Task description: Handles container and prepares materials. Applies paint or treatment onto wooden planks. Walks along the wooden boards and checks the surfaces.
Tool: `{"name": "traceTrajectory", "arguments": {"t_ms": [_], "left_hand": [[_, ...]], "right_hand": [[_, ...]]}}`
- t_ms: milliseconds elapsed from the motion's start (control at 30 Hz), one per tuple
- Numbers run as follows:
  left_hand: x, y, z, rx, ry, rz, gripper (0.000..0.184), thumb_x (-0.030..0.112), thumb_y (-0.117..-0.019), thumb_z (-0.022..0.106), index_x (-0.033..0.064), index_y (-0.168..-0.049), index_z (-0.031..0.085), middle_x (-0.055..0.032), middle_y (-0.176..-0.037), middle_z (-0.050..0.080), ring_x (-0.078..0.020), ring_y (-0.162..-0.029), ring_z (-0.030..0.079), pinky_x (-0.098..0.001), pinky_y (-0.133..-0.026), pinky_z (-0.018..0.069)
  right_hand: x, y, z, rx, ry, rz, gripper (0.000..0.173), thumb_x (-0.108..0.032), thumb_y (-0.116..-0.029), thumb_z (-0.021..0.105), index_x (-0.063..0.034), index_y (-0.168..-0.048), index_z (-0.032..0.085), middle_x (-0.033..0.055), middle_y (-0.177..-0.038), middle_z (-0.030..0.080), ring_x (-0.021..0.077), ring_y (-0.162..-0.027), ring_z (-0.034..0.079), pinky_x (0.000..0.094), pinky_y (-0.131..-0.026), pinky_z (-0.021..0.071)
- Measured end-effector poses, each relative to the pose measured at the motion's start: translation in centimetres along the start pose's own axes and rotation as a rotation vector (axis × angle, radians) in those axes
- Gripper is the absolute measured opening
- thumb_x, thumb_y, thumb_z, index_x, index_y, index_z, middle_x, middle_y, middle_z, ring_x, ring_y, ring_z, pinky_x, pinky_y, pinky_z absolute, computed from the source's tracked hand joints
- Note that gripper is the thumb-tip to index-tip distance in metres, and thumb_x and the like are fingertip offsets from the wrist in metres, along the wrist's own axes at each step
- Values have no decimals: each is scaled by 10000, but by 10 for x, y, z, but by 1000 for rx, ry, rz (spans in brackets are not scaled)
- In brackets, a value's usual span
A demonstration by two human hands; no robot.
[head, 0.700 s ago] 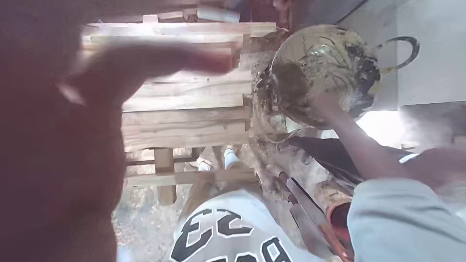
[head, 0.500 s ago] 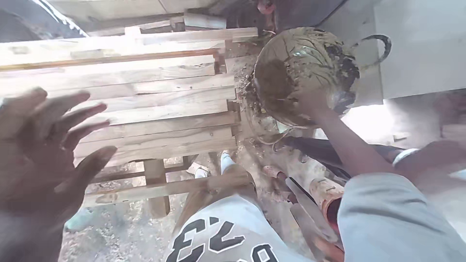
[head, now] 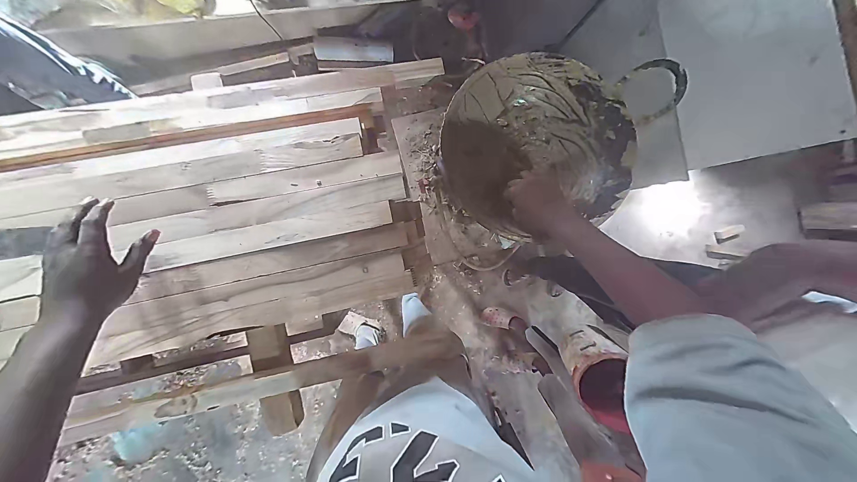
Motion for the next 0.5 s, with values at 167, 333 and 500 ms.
{"name": "traceTrajectory", "arguments": {"t_ms": [167,333,500], "left_hand": [[8,5,37,-14,51,-9,817,683,-1001,259,176,-1642,255,-145,-1710,193,-382,-1573,178,-630,-1246,167],[6,8,41,79,149,-16,782,675,-998,323,195,-1616,330,-129,-1693,255,-309,-1581,188,-536,-1282,140],[-1,7,43,125,190,19,731,619,-1017,381,165,-1589,375,-127,-1681,279,-312,-1573,211,-534,-1278,159]], "right_hand": [[11,3,-17,89,-48,54,188,-134,-868,739,-98,-1051,764,141,-1152,710,426,-1159,623,662,-853,528],[8,1,-2,-8,-32,118,191,-123,-883,724,-61,-1062,750,173,-1132,709,436,-1140,634,656,-837,539],[13,0,-14,20,-43,149,210,-169,-851,753,-83,-1042,764,181,-1113,709,438,-1104,648,676,-836,536]]}}
Point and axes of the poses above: each hand's wrist, its own y-axis away from the middle knuckle, its own z-axis out of the palm, x = y × z, the point moved 6 cm from there along -y, towards the middle knuckle
